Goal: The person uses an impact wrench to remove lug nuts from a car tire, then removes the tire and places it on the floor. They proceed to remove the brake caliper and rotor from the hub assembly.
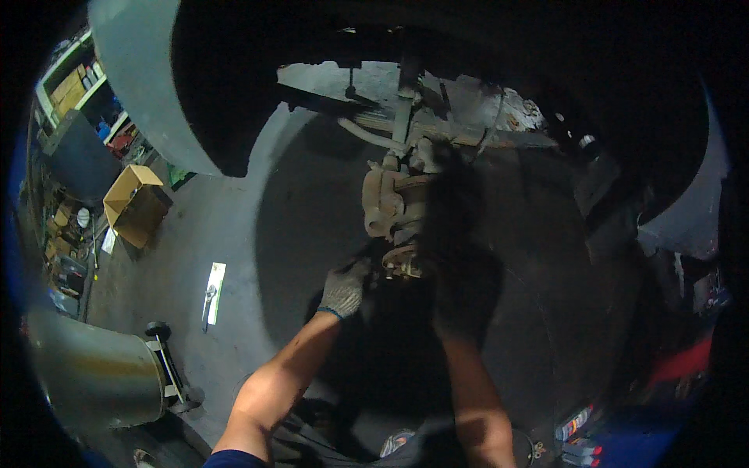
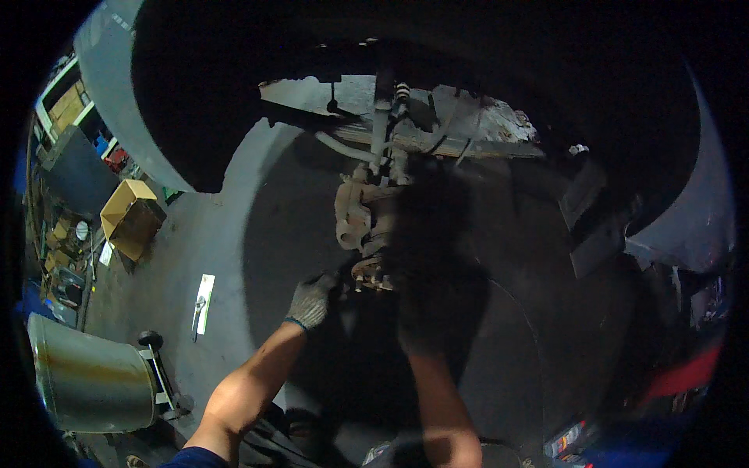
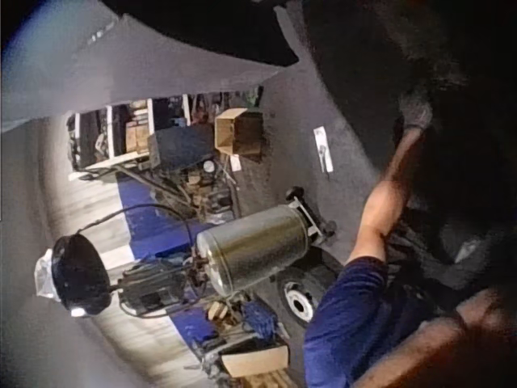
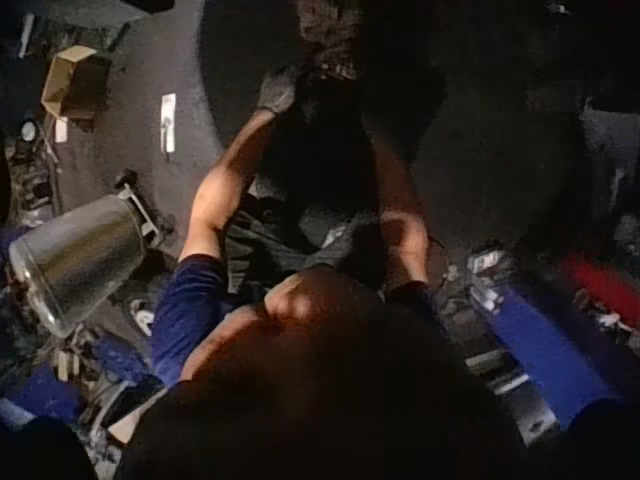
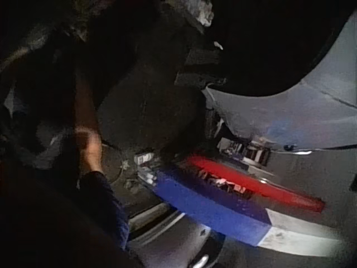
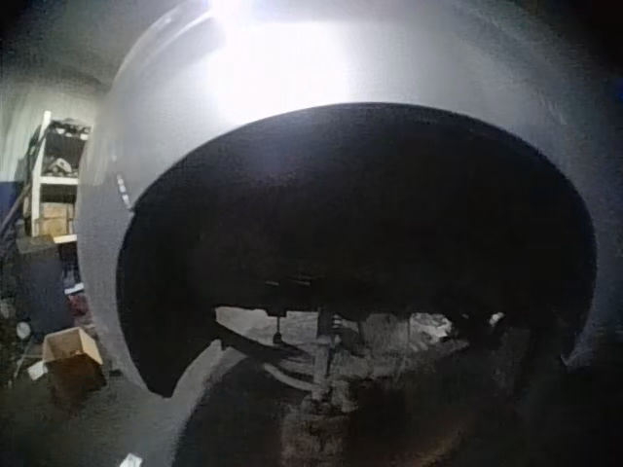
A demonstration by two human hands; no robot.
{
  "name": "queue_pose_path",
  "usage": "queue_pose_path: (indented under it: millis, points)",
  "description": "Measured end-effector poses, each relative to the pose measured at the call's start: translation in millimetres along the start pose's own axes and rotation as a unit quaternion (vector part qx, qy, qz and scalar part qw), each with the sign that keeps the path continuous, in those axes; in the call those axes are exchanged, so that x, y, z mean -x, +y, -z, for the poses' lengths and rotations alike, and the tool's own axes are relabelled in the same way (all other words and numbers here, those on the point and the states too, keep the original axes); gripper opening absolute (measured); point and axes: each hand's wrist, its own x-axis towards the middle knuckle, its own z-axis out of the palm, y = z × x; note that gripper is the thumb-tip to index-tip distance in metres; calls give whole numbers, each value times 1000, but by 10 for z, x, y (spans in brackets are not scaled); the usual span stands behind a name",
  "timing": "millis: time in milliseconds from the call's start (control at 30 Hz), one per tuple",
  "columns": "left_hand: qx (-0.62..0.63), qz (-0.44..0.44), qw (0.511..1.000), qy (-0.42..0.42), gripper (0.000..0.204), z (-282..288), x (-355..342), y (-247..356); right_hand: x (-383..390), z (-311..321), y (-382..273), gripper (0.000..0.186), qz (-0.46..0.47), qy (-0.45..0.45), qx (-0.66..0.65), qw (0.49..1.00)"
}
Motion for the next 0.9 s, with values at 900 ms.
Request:
queue_pose_path:
  millis: [900]
  points:
    - [-208, -317, 922, -79, 49, -599, 79, -1085, -2719, -1909, -162, 53, -21, -223, 450, 865]
